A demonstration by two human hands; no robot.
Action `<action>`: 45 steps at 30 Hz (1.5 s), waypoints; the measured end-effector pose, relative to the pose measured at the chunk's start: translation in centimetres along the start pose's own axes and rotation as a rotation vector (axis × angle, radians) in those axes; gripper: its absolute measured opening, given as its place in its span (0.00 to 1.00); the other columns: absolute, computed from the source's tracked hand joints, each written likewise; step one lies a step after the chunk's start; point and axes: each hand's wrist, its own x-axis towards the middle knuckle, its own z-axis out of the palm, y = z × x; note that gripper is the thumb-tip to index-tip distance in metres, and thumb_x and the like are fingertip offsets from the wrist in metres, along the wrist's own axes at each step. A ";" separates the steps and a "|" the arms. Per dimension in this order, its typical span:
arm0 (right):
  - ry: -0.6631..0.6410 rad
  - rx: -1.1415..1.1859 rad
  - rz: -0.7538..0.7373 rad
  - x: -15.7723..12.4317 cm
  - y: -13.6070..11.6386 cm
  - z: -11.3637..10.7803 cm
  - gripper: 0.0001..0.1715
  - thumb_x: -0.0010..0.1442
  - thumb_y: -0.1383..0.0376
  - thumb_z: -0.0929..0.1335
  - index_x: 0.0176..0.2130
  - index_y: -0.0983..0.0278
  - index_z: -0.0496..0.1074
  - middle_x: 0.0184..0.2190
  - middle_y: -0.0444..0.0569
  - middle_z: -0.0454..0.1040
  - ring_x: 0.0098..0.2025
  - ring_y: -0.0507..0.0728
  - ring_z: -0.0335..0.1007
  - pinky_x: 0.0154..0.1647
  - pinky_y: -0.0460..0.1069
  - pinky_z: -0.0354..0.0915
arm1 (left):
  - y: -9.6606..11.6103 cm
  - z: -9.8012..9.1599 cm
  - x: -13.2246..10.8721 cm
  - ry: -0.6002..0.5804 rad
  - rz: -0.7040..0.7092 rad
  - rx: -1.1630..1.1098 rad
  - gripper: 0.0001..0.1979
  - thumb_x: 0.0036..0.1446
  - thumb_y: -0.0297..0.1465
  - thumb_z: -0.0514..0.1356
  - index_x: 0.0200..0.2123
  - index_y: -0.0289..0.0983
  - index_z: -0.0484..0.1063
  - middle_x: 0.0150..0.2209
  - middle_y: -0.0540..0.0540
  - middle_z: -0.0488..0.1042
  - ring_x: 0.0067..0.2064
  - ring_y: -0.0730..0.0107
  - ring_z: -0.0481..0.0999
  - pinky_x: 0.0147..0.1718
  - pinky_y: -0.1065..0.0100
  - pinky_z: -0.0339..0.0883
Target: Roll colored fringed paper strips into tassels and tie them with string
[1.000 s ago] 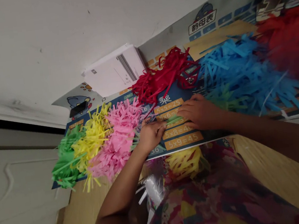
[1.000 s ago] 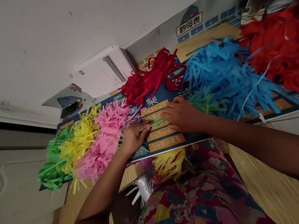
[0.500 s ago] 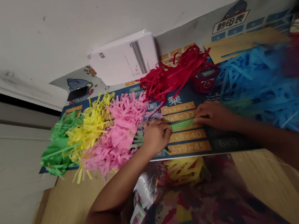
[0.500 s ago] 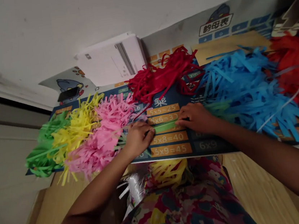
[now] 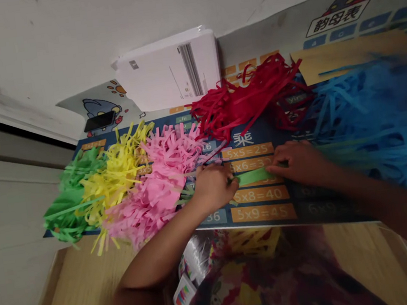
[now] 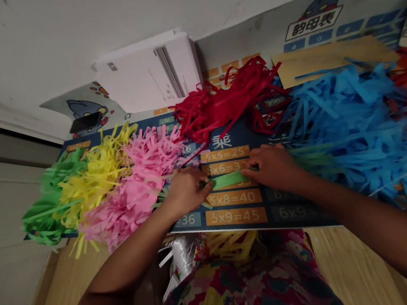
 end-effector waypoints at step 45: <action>0.096 -0.010 -0.195 -0.3 1.1 0.5 0.11 0.65 0.63 0.66 0.36 0.64 0.77 0.40 0.52 0.77 0.42 0.59 0.70 0.43 0.51 0.53 | -1.5 2.0 -1.4 0.275 0.096 -0.056 0.08 0.64 0.31 0.58 0.33 0.39 0.76 0.38 0.46 0.80 0.46 0.58 0.76 0.48 0.54 0.57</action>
